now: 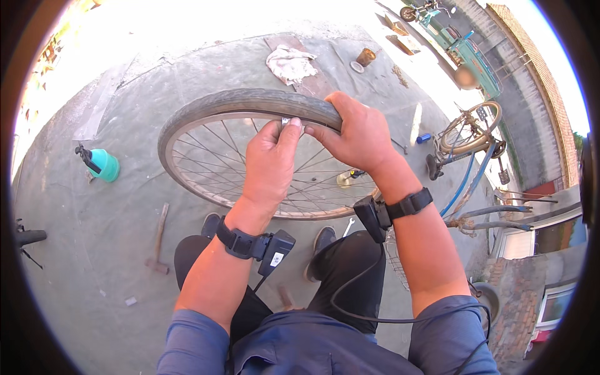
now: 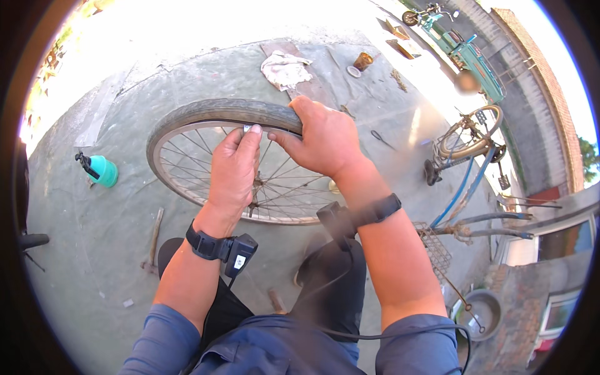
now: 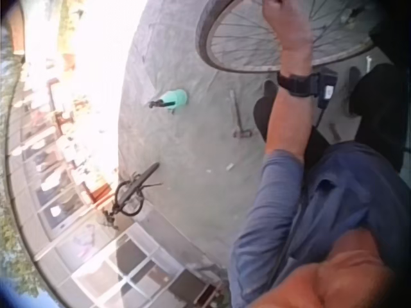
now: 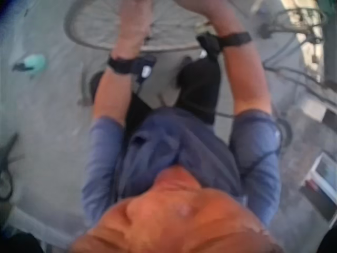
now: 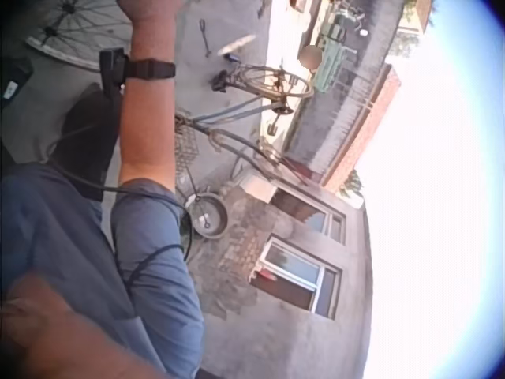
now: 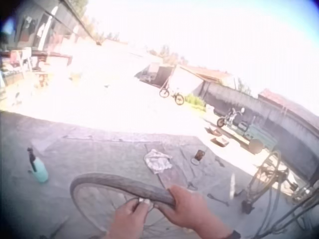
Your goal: The person removes a bicycle wheel from the frame and uses a wrench to loosen the axle nuts. They then use a tire lever to pry the tire bead off the rim and remove the tire from the wheel.
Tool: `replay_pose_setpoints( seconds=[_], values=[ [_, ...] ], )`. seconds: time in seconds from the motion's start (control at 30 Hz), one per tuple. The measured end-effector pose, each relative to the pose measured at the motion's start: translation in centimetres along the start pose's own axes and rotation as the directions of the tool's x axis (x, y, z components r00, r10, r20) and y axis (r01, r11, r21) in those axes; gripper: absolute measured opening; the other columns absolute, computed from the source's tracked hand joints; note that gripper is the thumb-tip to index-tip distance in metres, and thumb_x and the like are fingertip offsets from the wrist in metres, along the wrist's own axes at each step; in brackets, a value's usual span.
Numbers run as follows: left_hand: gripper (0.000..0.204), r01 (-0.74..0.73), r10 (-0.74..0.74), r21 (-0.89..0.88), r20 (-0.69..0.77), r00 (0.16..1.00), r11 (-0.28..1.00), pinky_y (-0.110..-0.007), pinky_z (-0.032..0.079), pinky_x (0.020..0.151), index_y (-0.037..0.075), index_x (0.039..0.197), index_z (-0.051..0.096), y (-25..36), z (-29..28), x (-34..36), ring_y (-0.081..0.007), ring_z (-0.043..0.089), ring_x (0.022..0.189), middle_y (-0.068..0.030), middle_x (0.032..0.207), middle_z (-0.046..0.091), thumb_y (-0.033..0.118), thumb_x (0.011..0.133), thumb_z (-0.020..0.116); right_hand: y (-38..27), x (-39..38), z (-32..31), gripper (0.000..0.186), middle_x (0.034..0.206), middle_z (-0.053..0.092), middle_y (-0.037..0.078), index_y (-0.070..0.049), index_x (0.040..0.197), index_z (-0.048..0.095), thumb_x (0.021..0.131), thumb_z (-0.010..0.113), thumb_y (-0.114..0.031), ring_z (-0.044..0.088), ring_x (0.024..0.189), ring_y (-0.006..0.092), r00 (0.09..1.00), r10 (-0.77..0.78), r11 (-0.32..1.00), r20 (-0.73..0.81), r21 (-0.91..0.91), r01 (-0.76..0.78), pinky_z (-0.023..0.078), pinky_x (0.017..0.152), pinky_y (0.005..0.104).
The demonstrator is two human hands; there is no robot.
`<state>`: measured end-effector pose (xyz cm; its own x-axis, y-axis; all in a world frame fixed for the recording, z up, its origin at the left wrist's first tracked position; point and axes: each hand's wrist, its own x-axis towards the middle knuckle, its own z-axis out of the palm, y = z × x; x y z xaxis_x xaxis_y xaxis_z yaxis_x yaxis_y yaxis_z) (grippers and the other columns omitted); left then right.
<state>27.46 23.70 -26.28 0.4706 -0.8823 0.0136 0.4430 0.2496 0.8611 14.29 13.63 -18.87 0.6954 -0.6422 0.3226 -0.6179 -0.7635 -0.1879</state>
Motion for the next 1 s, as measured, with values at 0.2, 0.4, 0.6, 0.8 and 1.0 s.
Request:
replay_pose_setpoints(
  seconds=[0.2, 0.4, 0.6, 0.8, 1.0],
  values=[
    [0.024, 0.025, -0.025, -0.007, -0.015, 1.0, 1.0, -0.023, 0.024, 0.047, 0.012, 0.088, 0.06, 0.0, -1.0, 0.3, 0.0001, 0.031, 0.054, 0.0112, 0.067, 0.041, 0.027, 0.106, 0.066, 0.2, -0.2, -0.4, 0.05, 0.09, 0.072, 0.014, -0.009, 0.106, 0.065, 0.083, 0.083, -0.05, 0.072, 0.082, 0.0381, 1.0, -0.003, 1.0, 0.009, 0.029, 0.003, 0.056, 0.069, 0.0475],
    [0.026, 0.135, -0.136, -0.147, 0.0, 0.991, 0.98, -0.022, 0.024, 0.047, 0.013, 0.087, 0.059, 1.3, -1.0, -0.5, -0.0011, 0.032, 0.054, 0.0094, 0.068, 0.043, 0.029, 0.106, 0.068, 0.0, -0.9, -0.6, 0.048, 0.086, 0.071, 0.012, -0.009, 0.104, 0.065, 0.084, 0.085, -0.048, 0.072, 0.081, 0.0365, 1.0, 0.026, 0.999, 0.011, 0.043, -0.027, 0.055, 0.07, 0.0434],
    [0.027, 0.142, -0.139, -0.12, 0.031, 0.99, 0.983, -0.022, 0.026, 0.049, 0.011, 0.089, 0.06, 1.4, -1.1, -0.9, -0.0021, 0.035, 0.057, 0.0069, 0.069, 0.045, 0.03, 0.107, 0.066, 0.2, -1.7, -1.2, 0.05, 0.086, 0.071, 0.012, -0.009, 0.105, 0.064, 0.083, 0.085, -0.049, 0.071, 0.081, 0.0371, 0.998, 0.051, 0.996, 0.024, 0.066, -0.053, 0.055, 0.07, 0.0443],
    [0.034, 0.066, -0.071, 0.037, 0.145, 0.987, 0.997, -0.023, 0.033, 0.055, 0.007, 0.095, 0.062, 0.2, -2.2, -1.1, -0.0051, 0.039, 0.061, 0.0047, 0.07, 0.047, 0.035, 0.112, 0.054, -0.5, -2.4, -2.6, 0.05, 0.091, 0.073, 0.014, -0.009, 0.111, 0.063, 0.086, 0.082, -0.049, 0.072, 0.083, 0.0381, 0.993, 0.097, 0.991, 0.065, 0.085, -0.103, 0.055, 0.07, 0.0454],
    [0.033, 0.14, -0.127, -0.021, 0.307, 0.943, 0.99, -0.023, 0.034, 0.058, 0.008, 0.099, 0.063, 0.1, -0.2, -2.6, -0.0063, 0.041, 0.065, 0.0031, 0.076, 0.051, 0.033, 0.114, 0.047, -4.1, 0.2, -1.2, 0.043, 0.087, 0.072, 0.014, -0.008, 0.102, 0.067, 0.103, 0.059, -0.05, 0.071, 0.079, 0.0378, 0.991, -0.112, 0.993, -0.068, 0.023, 0.114, 0.055, 0.067, 0.0472]
  ],
)
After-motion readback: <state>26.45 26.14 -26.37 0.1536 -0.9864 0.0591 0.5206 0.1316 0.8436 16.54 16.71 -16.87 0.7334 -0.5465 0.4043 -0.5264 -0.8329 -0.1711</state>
